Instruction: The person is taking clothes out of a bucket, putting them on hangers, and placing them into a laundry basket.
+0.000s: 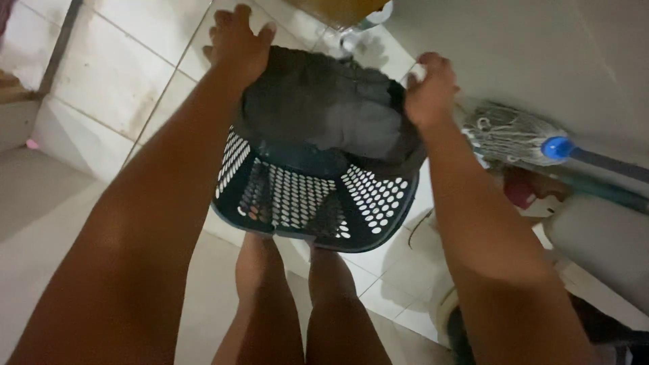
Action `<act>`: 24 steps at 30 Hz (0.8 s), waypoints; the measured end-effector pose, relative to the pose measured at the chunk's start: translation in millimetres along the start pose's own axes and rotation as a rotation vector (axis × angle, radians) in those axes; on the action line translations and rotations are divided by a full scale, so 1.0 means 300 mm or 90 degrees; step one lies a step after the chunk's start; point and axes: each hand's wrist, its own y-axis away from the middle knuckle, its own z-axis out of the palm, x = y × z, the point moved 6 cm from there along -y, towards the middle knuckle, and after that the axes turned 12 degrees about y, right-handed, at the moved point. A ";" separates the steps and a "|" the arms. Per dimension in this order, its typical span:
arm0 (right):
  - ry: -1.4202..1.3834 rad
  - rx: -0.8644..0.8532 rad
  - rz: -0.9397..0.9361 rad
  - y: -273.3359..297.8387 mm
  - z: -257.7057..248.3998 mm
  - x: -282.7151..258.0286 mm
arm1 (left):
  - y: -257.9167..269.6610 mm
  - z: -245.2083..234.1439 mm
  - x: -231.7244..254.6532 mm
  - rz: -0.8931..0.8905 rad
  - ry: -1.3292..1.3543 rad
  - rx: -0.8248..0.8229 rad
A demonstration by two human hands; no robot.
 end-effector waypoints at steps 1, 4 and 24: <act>-0.002 -0.004 -0.001 0.043 0.011 0.031 | 0.055 -0.010 -0.027 -0.004 -0.002 -0.001; -0.116 -0.019 0.086 0.186 0.026 0.155 | 0.218 -0.099 -0.055 -0.036 0.079 0.058; -0.428 -0.236 0.205 0.223 0.118 -0.404 | 0.509 -0.405 -0.640 -0.362 0.263 0.248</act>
